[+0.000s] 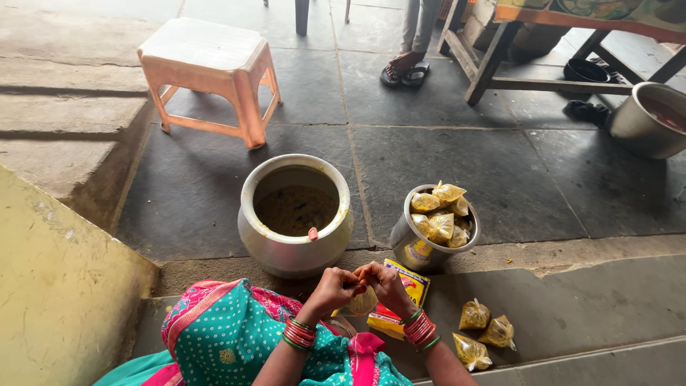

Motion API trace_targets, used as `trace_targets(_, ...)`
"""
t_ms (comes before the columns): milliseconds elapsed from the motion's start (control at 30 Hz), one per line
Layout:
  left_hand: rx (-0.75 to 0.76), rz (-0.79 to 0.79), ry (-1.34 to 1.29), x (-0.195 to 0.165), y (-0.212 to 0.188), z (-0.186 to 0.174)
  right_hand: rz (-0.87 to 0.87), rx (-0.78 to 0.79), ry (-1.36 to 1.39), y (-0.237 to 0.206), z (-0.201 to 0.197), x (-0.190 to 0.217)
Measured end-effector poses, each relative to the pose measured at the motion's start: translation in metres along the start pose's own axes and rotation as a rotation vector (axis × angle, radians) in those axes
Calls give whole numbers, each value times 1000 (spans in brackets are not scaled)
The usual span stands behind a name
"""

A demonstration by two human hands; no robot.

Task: The person scoops a yellow food mixture from a large pot into small plastic bags using a ladle. They then tie each bag and place it into a metal container. The process is repeated multiple times.

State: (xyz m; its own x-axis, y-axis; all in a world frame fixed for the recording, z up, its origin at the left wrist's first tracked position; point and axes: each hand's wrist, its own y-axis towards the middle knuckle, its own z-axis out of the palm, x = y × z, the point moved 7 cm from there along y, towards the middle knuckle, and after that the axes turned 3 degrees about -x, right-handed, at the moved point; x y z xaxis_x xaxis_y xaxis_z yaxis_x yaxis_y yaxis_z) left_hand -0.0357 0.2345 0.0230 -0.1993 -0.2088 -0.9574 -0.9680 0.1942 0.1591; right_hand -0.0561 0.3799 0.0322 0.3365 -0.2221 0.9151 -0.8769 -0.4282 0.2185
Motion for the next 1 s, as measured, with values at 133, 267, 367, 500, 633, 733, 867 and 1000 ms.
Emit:
trace_targets(133,-141,107,184,-27,-7,4,-6,-10,-115,-3,-7,-3)
trace_targets(267,-172,237,274,-36,-13,12,-8,-63,-145,-6,-13,-6)
trace_targets(367,-129,312,482,-32,-15,20,188,-96,54,-6,-13,-22)
trace_targets(500,-145,467,708,-34,-22,28,294,-42,366,0,-9,-32)
trace_targets(633,-204,578,752,-40,-31,28,417,56,460,4,-6,-37)
trace_targets(733,-239,609,751,-42,-33,29,382,85,326,8,-5,-33)
trace_targets(867,-207,409,665,-33,-22,27,108,-48,-299,12,-10,-10)
trace_targets(1000,-338,206,470,-26,-14,7,25,-223,-235,-2,-11,8)
